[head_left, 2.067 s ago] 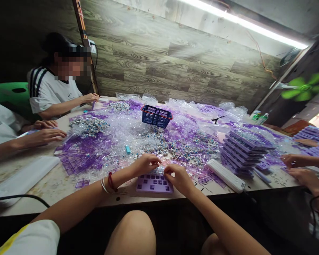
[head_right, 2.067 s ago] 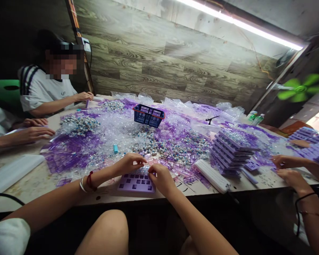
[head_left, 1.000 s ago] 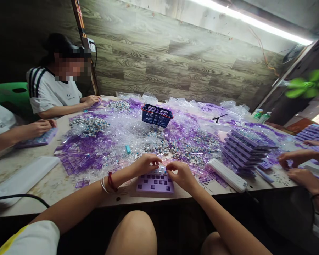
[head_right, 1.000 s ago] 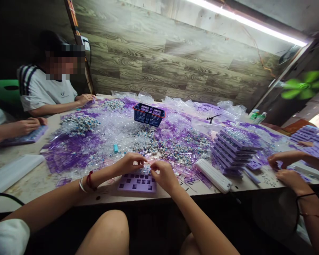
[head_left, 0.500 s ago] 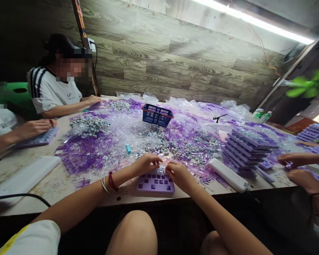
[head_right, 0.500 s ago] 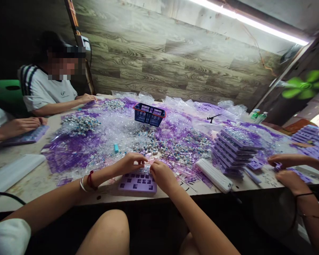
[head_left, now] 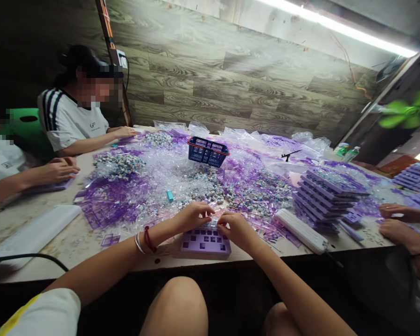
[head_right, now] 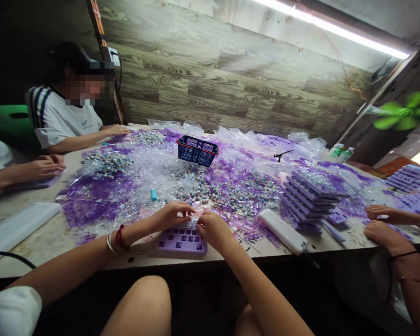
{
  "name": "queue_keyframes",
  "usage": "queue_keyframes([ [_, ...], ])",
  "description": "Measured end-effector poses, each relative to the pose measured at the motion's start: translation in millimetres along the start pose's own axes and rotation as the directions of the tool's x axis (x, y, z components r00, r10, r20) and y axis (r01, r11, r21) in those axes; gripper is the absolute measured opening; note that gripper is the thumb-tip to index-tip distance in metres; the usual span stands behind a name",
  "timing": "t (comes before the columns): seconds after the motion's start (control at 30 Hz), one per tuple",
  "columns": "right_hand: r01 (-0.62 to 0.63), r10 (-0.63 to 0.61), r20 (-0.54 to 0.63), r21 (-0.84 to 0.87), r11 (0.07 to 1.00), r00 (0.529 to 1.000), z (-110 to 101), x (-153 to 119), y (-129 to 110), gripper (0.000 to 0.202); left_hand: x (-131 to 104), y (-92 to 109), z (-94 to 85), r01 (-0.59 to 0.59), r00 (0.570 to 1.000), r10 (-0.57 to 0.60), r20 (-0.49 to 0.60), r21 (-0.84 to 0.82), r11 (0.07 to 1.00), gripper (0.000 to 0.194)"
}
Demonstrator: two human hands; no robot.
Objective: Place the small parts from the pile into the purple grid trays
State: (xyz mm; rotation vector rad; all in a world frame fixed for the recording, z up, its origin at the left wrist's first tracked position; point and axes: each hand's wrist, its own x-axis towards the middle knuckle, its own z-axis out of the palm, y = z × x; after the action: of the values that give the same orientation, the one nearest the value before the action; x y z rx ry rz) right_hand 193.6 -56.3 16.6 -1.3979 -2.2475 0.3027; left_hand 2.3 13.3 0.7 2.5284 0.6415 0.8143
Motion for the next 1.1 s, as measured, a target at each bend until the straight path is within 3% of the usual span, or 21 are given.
queue_keyframes([
  [0.13, -0.024, 0.046, -0.135, 0.16, 0.987, 0.99, -8.5, -2.4, 6.9, 0.007, -1.3, 4.1, 1.3, -0.059, 0.997, 0.058, -0.055, -0.017, 0.998, 0.015],
  [0.2, -0.033, 0.082, -0.147, 0.314, 0.949, 0.986, -11.4, -3.5, 7.7, 0.006, -1.9, 6.5, 3.8, -0.077, 0.994, 0.074, -0.077, -0.042, 0.996, 0.015],
  [0.33, -0.16, 0.197, 0.017, 0.655, 0.739, 0.98, -8.8, -4.0, 4.9, 0.02, -3.2, 11.8, 10.9, -0.151, 0.983, 0.142, -0.117, -0.077, 0.986, 0.017],
  [0.47, -0.273, 0.26, 0.161, 0.834, 0.48, 0.952, -4.0, -4.1, 2.6, 0.029, -4.9, 15.9, 16.6, -0.18, 0.977, 0.171, -0.126, -0.071, 0.981, 0.017],
  [0.67, -0.41, 0.435, 0.238, 0.838, 0.36, 0.868, -4.3, -5.5, 6.1, 0.029, -5.3, 17.6, 17.5, -0.126, 0.987, 0.136, -0.082, 0.121, 0.985, 0.018],
  [0.8, -0.423, 0.454, 0.208, 0.789, 0.446, 0.866, -2.6, -3.3, 13.2, 0.023, -5.0, 18.6, 16.0, -0.065, 0.997, 0.072, -0.026, 0.194, 0.979, 0.015],
  [0.9, -0.368, 0.409, 0.111, 0.685, 0.628, 0.906, -2.4, -1.9, 20.4, 0.014, -5.3, 19.6, 15.8, -0.052, 0.999, 0.054, -0.006, 0.203, 0.978, 0.019],
  [1.0, -0.235, 0.27, 0.001, 0.495, 0.836, 0.963, -3.9, -3.5, 25.0, 0.012, -5.3, 20.7, 15.7, -0.053, 0.999, 0.055, -0.004, 0.201, 0.978, 0.02],
  [1.1, -0.101, 0.11, -0.006, 0.341, 0.935, 0.994, -4.6, -6.8, 24.4, 0.016, -4.9, 22.1, 15.0, -0.054, 0.999, 0.054, 0.005, 0.197, 0.979, 0.021],
])
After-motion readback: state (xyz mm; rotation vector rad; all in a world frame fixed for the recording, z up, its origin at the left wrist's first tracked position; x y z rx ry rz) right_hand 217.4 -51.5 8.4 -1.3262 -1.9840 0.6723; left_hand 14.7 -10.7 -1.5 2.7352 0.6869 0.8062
